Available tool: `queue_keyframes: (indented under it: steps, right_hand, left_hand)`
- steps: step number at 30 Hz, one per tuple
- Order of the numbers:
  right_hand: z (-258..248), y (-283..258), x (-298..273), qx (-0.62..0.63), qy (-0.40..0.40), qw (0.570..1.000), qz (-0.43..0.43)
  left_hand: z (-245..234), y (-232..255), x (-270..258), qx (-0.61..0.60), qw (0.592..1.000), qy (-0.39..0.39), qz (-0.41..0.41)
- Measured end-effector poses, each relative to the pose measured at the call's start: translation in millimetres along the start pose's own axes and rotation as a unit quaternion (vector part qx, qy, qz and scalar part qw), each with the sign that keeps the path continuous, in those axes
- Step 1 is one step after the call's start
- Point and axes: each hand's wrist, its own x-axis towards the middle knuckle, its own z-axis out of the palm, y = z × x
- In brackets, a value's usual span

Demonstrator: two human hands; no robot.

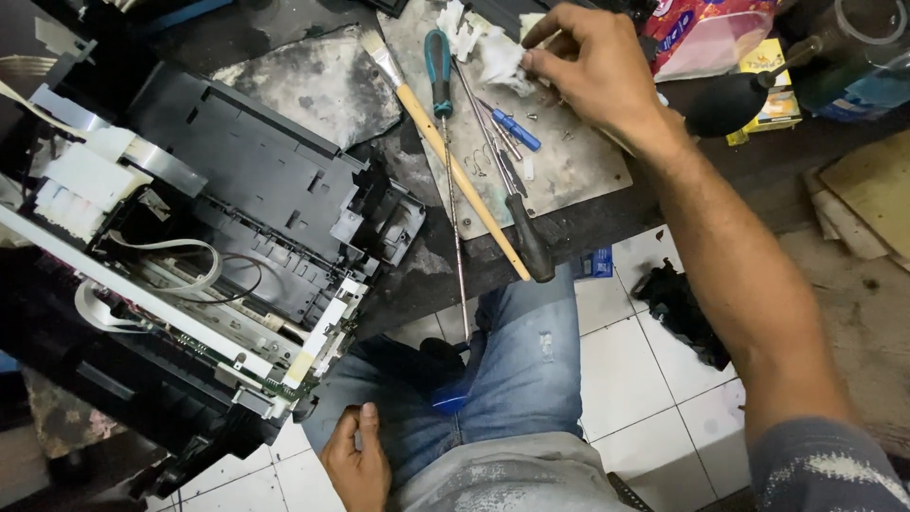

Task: The person uses a screwdriver to remove screws from a disassembled electronic device, likely a printer or scanner. They manipulate internal components, including a circuit board and a white plastic housing, while working on a cluttered workbench.

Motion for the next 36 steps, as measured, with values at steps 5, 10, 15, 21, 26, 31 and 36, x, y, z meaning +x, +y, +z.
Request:
queue_keyframes:
  steps: [5, 10, 15, 21, 26, 31, 36]
  right_hand:
    - [-8, 5, 6, -0.076, -0.014, 0.997, -0.015]
    - [-17, 5, -1, -0.116, -0.065, 0.991, -0.001]
    - [-18, 19, -12, -0.225, -0.123, 0.967, 0.01]
    - [-13, 31, -16, -0.236, -0.112, 0.965, 0.023]
    - [-13, 29, -18, -0.196, -0.018, 0.98, -0.005]
    - [-19, 13, -20, -0.211, -0.082, 0.972, 0.061]
    - [-7, 19, -24, -0.231, -0.126, 0.963, 0.053]
  left_hand:
    - [-3, 13, 1, 0.019, 0.998, -0.027, -0.053]
    - [-1, 5, 1, 0.024, 0.998, -0.019, -0.063]
    - [-4, 5, 5, 0.005, 1.0, -0.018, -0.023]
    - [-1, 2, 5, 0.018, 0.999, -0.022, -0.018]
    - [-2, 1, 6, -0.008, 0.998, -0.033, -0.047]
    - [-3, 4, 10, 0.007, 0.999, -0.038, -0.032]
    - [-6, 6, 10, -0.004, 0.998, -0.04, -0.043]
